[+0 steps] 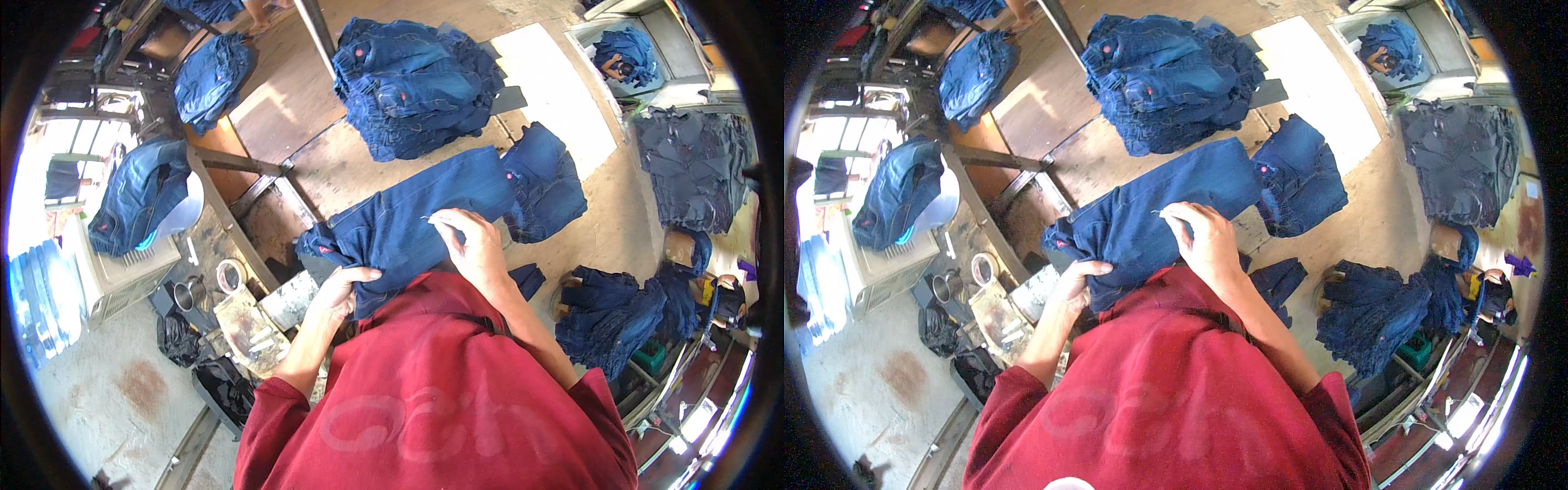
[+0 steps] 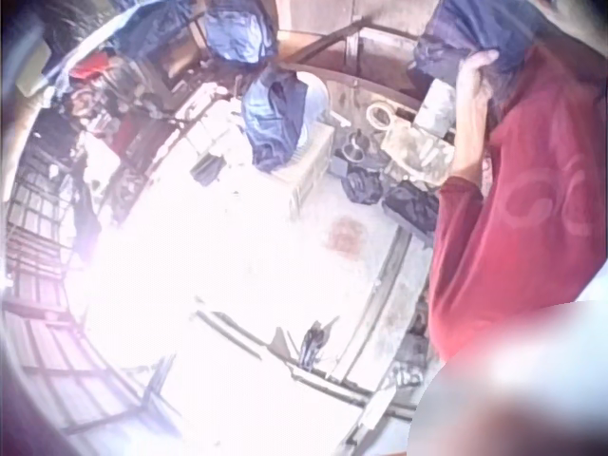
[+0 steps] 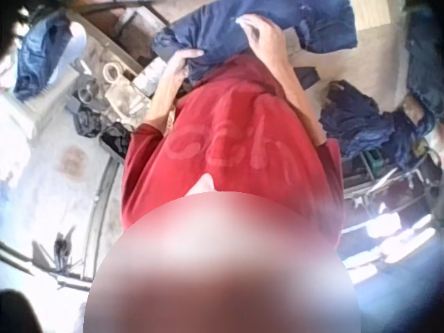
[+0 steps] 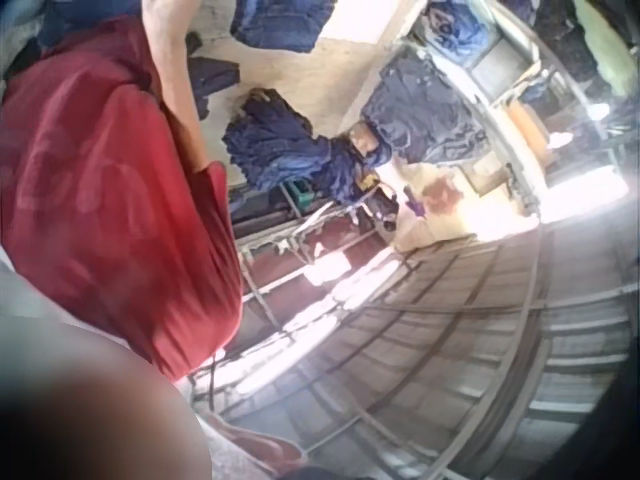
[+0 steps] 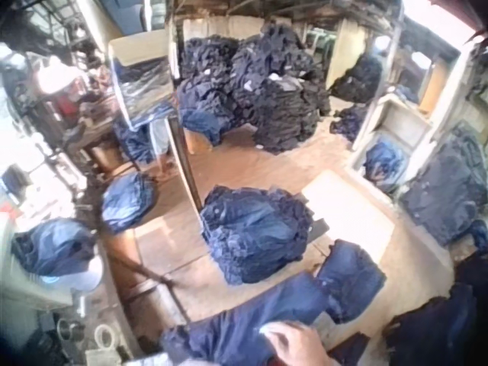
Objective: The person repeatedly picks up pairs of jeans from a pile, lays them on a table, and uses a white marker to draw lines on the leg seams. After marking, the jeans are placed back on the pile. The process is repeated for multiple pairs.
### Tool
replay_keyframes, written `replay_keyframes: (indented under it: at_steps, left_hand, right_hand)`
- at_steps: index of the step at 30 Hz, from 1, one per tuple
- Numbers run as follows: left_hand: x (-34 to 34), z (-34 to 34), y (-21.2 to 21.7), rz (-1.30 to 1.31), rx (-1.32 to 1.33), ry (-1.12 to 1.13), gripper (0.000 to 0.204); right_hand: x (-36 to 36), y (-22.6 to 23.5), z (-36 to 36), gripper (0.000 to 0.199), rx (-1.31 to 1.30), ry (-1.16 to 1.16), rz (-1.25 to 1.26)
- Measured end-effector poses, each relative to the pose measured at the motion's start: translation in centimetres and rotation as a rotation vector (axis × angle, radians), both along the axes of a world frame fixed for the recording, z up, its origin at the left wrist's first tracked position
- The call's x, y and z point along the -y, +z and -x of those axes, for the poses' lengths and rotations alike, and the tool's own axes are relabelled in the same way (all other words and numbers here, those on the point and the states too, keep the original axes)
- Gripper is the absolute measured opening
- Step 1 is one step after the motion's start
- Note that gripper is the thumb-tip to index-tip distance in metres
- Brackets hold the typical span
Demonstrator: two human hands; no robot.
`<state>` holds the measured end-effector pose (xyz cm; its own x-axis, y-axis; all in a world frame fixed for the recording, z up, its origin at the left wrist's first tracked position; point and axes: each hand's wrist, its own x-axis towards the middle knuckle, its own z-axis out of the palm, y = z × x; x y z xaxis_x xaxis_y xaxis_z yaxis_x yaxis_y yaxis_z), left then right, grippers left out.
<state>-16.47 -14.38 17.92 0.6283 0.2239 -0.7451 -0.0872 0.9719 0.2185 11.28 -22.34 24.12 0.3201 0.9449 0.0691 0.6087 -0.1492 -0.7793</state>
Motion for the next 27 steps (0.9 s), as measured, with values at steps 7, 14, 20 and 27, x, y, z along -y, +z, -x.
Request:
replay_keyframes:
  at_steps: [7,14,20,27]
  left_hand:
    - [-0.2,2.0,2.4,-0.112,-0.119,0.019,0.05]
    - [-0.6,2.1,2.5,-0.187,-0.148,-0.094,0.045]
    - [-0.2,1.8,3.3,-0.277,-0.139,-0.097,0.038]
    - [-0.5,1.5,4.0,-0.228,-0.166,-0.125,0.035]
  right_hand:
    - [-0.2,2.0,2.8,0.007,0.031,0.146,-0.019]
    - [0.1,3.7,7.2,0.009,0.104,0.234,0.058]
    - [0.3,4.4,8.0,0.014,0.476,0.124,0.211]
    - [0.7,4.6,8.1,0.017,0.384,0.145,0.2]
